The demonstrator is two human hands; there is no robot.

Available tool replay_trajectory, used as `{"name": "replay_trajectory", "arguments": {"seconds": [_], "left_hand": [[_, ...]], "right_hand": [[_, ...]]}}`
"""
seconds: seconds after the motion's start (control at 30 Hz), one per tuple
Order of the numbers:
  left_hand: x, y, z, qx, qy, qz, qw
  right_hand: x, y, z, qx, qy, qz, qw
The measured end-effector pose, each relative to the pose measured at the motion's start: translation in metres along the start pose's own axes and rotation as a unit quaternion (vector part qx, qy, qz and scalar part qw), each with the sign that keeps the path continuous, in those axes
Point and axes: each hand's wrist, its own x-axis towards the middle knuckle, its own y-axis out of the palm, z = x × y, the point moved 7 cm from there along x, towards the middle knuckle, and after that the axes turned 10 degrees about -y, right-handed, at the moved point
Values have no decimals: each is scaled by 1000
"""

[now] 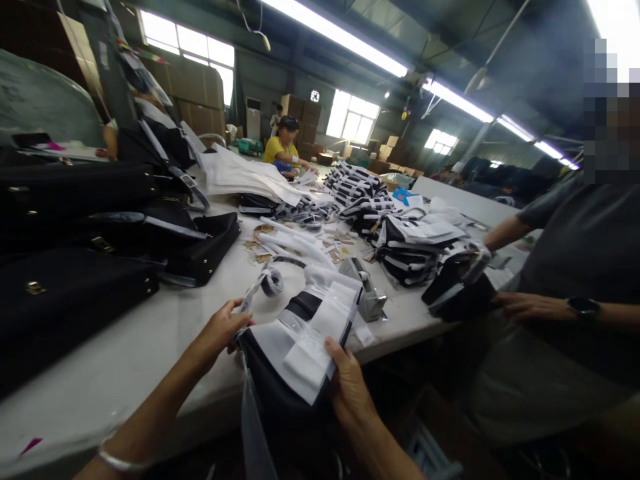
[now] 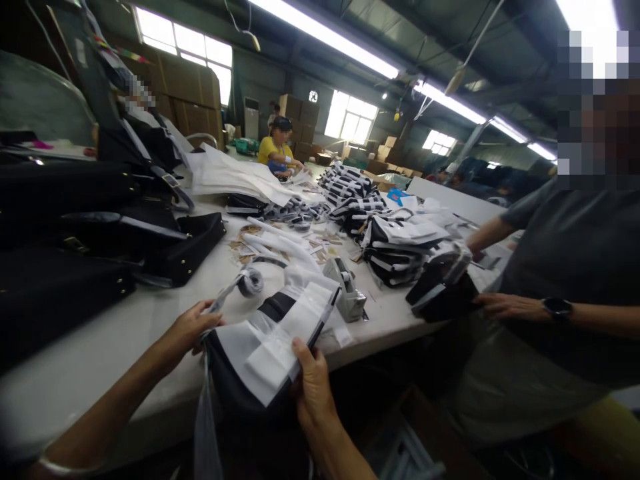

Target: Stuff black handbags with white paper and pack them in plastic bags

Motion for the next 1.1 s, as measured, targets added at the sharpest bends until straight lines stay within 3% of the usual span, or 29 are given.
{"name": "replay_trajectory", "arguments": {"seconds": [0.17,0.43,0.53,0.9,1.0,1.1], "left_hand": [[-8,27,-53,1,69,31,997],[12,100,-163,51,218,83,971],[26,125,-182,69,246,95,962],[63,183,-208,131,285,84,946],[73,202,-230,135,315,77,937],[85,233,-267,129,353,90,922]], "right_hand": [[15,4,47,20,-81,21,996],[71,-7,135,54,-193,7,980],[88,-18,155,62,-211,-14,975],[136,-52,187,68,-248,-40,965],[148,-52,212,72,-280,-42,956],[160,-51,246,72,-319,-52,944]]}}
